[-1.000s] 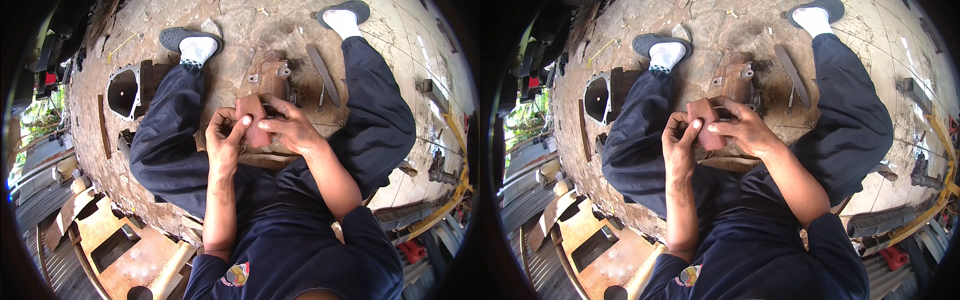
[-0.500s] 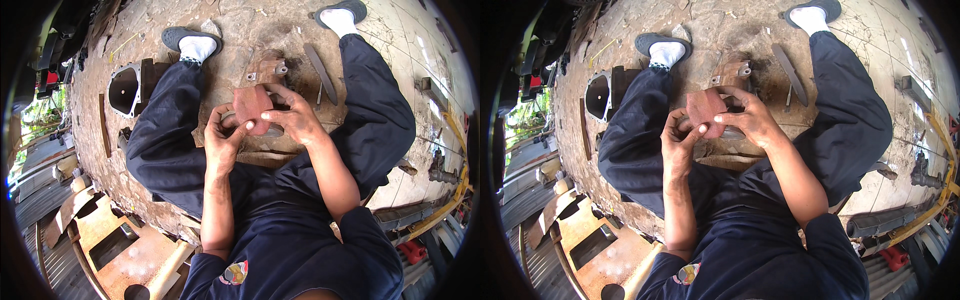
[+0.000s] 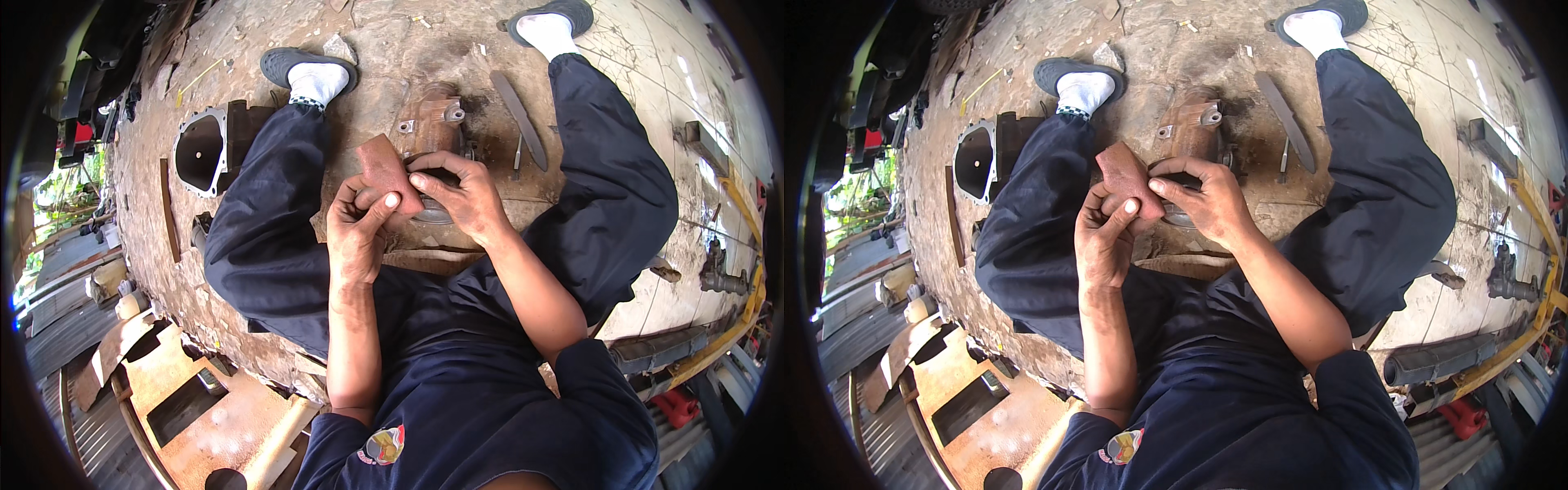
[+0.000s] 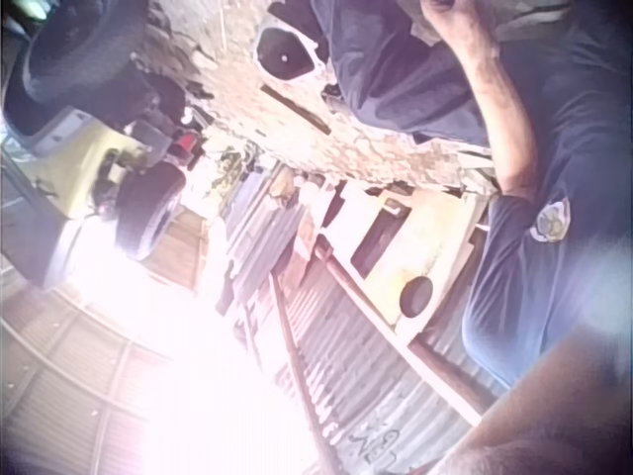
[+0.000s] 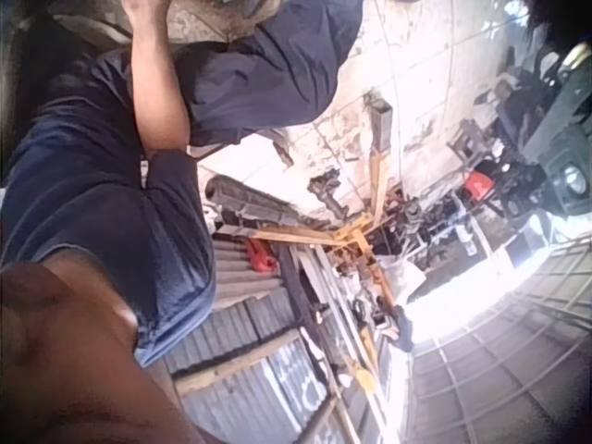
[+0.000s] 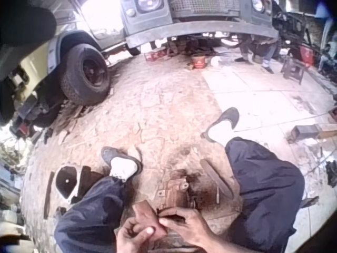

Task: The person sits on the floor and uses a metal rod to scrape and clean the surface of a cylindrical engine component. They repeatedly rotate the part and scrape different areas, then wipe it with their hands.

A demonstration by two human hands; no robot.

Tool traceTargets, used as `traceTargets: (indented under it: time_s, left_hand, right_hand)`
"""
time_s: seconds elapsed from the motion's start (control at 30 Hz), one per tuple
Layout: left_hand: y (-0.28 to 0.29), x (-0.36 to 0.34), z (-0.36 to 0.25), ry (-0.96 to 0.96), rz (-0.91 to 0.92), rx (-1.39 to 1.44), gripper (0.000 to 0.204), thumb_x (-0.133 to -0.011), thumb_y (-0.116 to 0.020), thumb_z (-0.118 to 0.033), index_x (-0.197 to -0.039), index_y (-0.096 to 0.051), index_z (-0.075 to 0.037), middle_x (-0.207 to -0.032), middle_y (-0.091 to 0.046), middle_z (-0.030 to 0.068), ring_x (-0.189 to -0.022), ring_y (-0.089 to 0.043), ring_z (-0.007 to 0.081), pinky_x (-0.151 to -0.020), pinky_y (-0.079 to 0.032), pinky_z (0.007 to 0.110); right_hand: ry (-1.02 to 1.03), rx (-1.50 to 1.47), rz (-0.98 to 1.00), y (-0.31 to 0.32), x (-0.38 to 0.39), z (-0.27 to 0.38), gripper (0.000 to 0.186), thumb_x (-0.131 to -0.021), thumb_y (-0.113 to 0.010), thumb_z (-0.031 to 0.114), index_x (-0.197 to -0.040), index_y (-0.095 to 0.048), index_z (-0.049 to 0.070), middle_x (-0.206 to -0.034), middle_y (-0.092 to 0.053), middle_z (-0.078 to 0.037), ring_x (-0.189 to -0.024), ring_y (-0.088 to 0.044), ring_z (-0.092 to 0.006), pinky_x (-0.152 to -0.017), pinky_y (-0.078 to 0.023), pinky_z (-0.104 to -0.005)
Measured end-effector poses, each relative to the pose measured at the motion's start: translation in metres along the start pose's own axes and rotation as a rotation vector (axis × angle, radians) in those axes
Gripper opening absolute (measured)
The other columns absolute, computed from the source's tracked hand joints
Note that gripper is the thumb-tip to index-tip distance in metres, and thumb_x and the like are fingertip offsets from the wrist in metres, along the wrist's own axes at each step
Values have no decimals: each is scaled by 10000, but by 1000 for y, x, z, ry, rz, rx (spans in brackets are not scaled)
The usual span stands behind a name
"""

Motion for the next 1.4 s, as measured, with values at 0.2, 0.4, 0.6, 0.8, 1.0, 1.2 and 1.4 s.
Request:
traceTargets:
  time_s: [0.2,0.4,0.6,0.8,1.0,1.2,1.4]
  left_hand:
    - [-7,-2,1,-99,-109,-80,187,-941,-727,31,-1071,-592,36,-986,-725,135,-883,-726,161,-842,-649,322]
    - [-3,0,7,-233,-233,-526,227,-922,-799,-72,-1024,-619,22,-1017,-729,120,-915,-709,146,-858,-623,327]
    - [-8,3,5,-378,-343,-831,284,-909,-837,-163,-990,-627,9,-794,-736,88,-738,-659,90,-698,-519,261]
    - [-8,3,7,-433,-375,-943,295,-917,-826,-195,-961,-628,20,-761,-730,105,-690,-660,119,-680,-525,303]
    - [-5,3,7,-348,-387,-929,281,-903,-837,-188,-939,-656,24,-757,-721,88,-686,-647,112,-681,-526,307]
    - [0,1,17,-199,-306,-520,192,-902,-810,-74,-999,-682,30,-910,-743,89,-801,-706,142,-755,-580,296]
    - [10,-9,21,-73,-185,-142,284,-902,-776,-9,-1160,-671,47,-1082,-734,119,-949,-719,198,-914,-574,327]
  right_hand:
    - [20,113,63,-6,6,5,338,-907,-790,64,-1228,-721,-17,-1149,-766,-103,-1028,-709,-143,-928,-587,-295]
    - [17,51,-21,-9,7,-5,357,-897,-778,24,-1247,-719,-12,-1143,-773,-105,-1011,-701,-117,-910,-570,-276]
    - [31,-21,-64,-14,9,-14,281,-895,-778,-5,-1174,-738,-7,-1064,-778,-74,-975,-696,-97,-889,-571,-268]
    - [76,87,-104,-16,11,-10,230,-908,-766,-20,-1135,-730,-31,-1093,-766,-84,-949,-708,-116,-860,-589,-267]
    - [-36,-159,-153,-19,14,-14,185,-930,-736,-47,-1112,-701,-52,-1072,-751,-104,-925,-719,-140,-819,-624,-273]
    - [49,-108,-202,-12,12,-24,186,-909,-756,-48,-1086,-698,-38,-1048,-744,-96,-967,-705,-139,-852,-617,-278]
    - [8,-160,-164,-16,10,-23,193,-886,-761,-64,-1061,-696,-14,-1045,-743,-76,-971,-695,-118,-847,-603,-277]
Point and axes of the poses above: each hand's wrist, its own x-axis away from the middle knuckle, its own y-axis out of the back of the hand, z = x × y, the point moved 3 cm from there along -x, towards the middle knuckle
